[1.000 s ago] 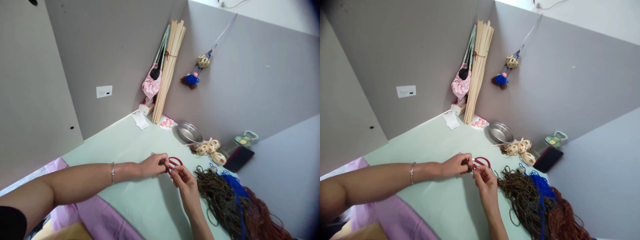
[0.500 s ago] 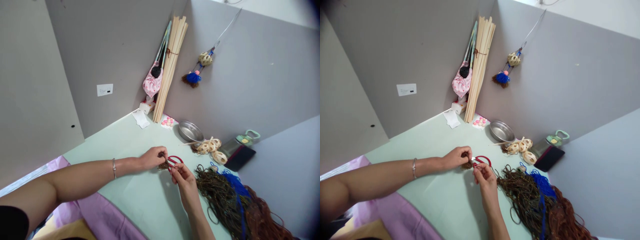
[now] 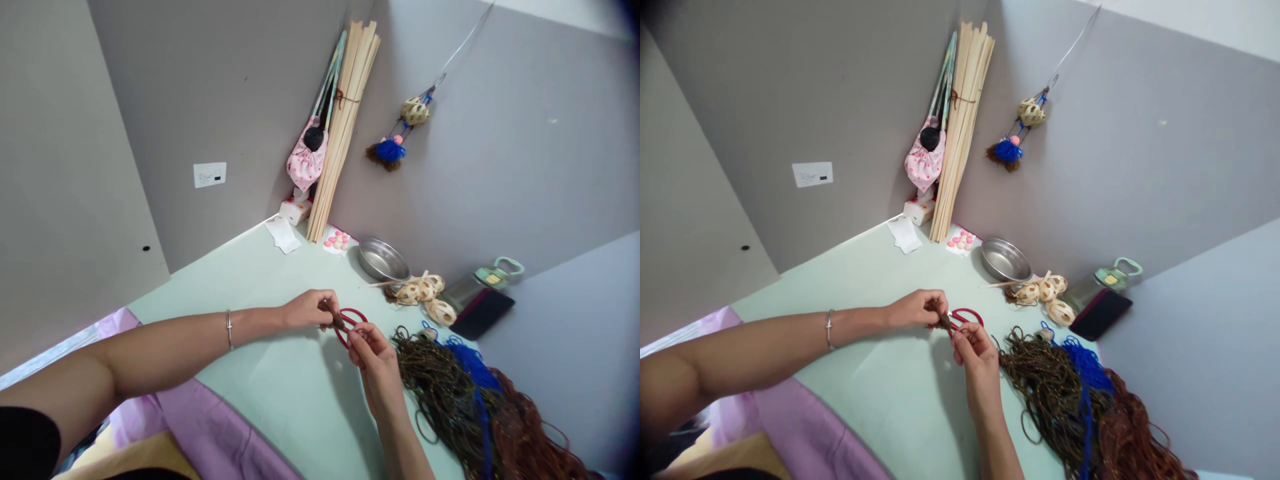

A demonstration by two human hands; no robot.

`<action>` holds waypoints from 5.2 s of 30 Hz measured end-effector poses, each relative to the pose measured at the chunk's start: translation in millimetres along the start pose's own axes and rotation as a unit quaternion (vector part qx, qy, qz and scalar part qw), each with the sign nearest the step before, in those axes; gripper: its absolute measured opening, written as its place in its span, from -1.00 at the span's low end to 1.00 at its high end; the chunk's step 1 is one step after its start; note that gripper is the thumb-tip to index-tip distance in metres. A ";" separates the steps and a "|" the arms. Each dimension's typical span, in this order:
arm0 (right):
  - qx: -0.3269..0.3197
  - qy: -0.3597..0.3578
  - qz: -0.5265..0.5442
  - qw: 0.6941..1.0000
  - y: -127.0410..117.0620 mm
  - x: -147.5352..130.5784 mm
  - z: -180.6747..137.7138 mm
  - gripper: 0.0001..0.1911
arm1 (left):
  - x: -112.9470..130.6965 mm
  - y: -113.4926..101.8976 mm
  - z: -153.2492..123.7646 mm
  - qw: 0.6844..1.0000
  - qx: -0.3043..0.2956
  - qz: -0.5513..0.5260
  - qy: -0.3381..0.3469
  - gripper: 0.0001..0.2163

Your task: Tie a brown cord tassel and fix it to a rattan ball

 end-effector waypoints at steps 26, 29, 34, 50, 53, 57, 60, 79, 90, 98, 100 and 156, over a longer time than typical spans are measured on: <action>-0.050 0.046 -0.055 0.996 9.4 9.3 -2.5 -0.65 | -2.5 7.9 -7.3 0.995 0.048 -0.057 -0.069 -0.89; -0.061 0.082 -0.032 0.994 10.1 10.7 -2.7 -0.64 | -1.7 -0.5 -4.8 0.986 0.072 -0.123 -0.081 -0.91; -0.031 0.128 0.055 0.990 0.8 12.8 -0.2 -0.60 | -1.2 -18.8 -3.7 0.949 0.136 -0.280 -0.056 -0.83; -0.038 0.095 0.056 0.993 10.8 7.4 -6.7 -0.60 | -16.5 25.6 -16.3 0.978 -0.064 -0.170 -0.105 -0.70; -0.051 0.102 0.055 0.992 10.4 8.9 -7.6 -0.60 | -8.3 25.1 -17.8 0.980 -0.058 -0.161 -0.103 -0.71; -0.084 0.125 0.054 0.987 12.7 12.6 -9.6 -0.58 | -2.4 26.7 -19.0 0.980 -0.055 -0.167 -0.097 -0.69; -0.119 0.123 0.055 0.984 17.6 11.5 -11.3 -0.63 | 1.4 26.5 -18.4 0.980 -0.073 -0.165 -0.083 -0.70; 0.038 0.058 0.044 0.997 4.1 7.3 -3.8 -0.64 | -19.6 34.1 -18.5 0.972 -0.076 -0.170 -0.141 -0.65; -0.032 -0.006 -0.051 0.998 15.2 -1.7 -10.7 -0.66 | -5.6 34.7 -26.8 0.984 -0.089 -0.152 -0.040 -0.64; -0.151 0.052 -0.097 0.982 26.0 9.2 -12.9 -0.60 | 2.2 8.7 -14.2 0.967 0.015 -0.247 -0.057 -0.72; -0.108 0.002 -0.127 0.986 19.6 5.1 -10.0 -0.62 | 5.7 6.0 -11.9 0.964 0.015 -0.259 -0.052 -0.75; 0.101 -0.062 -0.063 0.991 -26.8 -3.2 33.2 -0.51 | 8.5 -0.9 -15.1 0.990 -0.105 0.043 -0.081 -0.67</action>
Point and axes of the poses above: each hand's wrist, its own z-axis towards the middle knuckle, its own y-axis out of the palm, x = y × z, the point moved 4 cm from there along z, towards the middle knuckle, and after that the axes turned 10 degrees about -y, right-handed, at the moved point
